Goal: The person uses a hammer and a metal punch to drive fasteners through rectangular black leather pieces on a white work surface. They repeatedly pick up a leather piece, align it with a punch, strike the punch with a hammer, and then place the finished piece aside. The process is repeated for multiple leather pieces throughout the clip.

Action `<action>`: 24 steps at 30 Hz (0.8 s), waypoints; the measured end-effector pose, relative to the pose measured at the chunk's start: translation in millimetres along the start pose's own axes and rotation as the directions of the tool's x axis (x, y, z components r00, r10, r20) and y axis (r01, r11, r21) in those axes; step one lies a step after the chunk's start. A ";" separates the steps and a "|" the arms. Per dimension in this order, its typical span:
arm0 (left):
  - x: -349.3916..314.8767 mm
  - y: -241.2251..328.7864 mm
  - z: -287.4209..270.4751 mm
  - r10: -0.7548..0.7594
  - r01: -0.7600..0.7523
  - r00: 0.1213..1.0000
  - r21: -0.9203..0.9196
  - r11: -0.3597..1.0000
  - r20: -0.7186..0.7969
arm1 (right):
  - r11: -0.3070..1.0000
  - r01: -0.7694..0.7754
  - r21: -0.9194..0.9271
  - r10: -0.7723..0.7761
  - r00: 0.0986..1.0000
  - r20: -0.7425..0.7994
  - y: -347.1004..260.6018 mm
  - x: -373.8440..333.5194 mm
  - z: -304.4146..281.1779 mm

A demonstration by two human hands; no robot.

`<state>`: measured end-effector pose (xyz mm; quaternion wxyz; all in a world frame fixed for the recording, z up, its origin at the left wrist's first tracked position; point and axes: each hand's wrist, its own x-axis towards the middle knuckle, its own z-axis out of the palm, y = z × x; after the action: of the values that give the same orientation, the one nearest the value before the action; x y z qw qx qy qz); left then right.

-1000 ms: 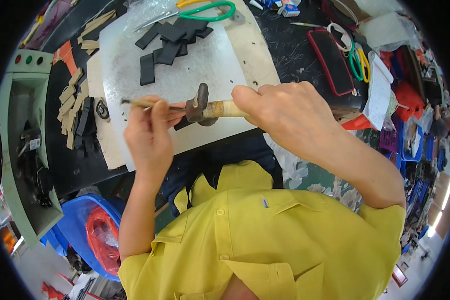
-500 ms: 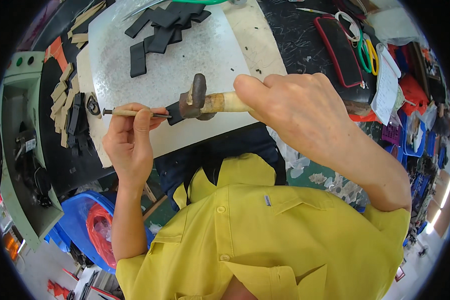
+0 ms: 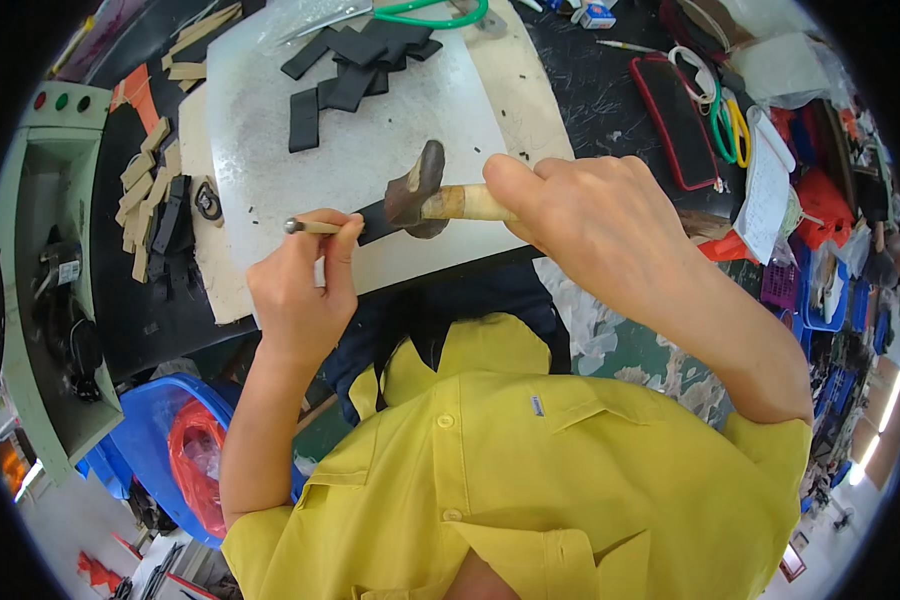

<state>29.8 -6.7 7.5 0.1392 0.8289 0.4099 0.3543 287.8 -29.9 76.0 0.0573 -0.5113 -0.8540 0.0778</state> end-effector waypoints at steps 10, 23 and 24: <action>0.1 0.6 4.3 0.070 -0.069 0.997 0.029 0.997 -0.024 | 0.549 0.275 0.789 0.171 0.887 -0.428 -24.3 22.6 -89.9; -9.9 -0.5 4.6 -0.013 0.013 1.000 0.085 0.996 -0.002 | 1.000 -0.002 0.002 0.002 1.000 0.004 -15.8 14.5 9.8; -7.5 0.3 1.0 -0.131 0.128 0.991 -0.078 0.989 -0.038 | 1.000 0.001 0.002 -0.001 1.000 -0.002 -15.8 13.7 11.3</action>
<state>27.6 -12.7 3.4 0.1843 0.7868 0.4522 0.3775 265.7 -26.0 68.2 0.0584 -0.5111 -0.8540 0.0781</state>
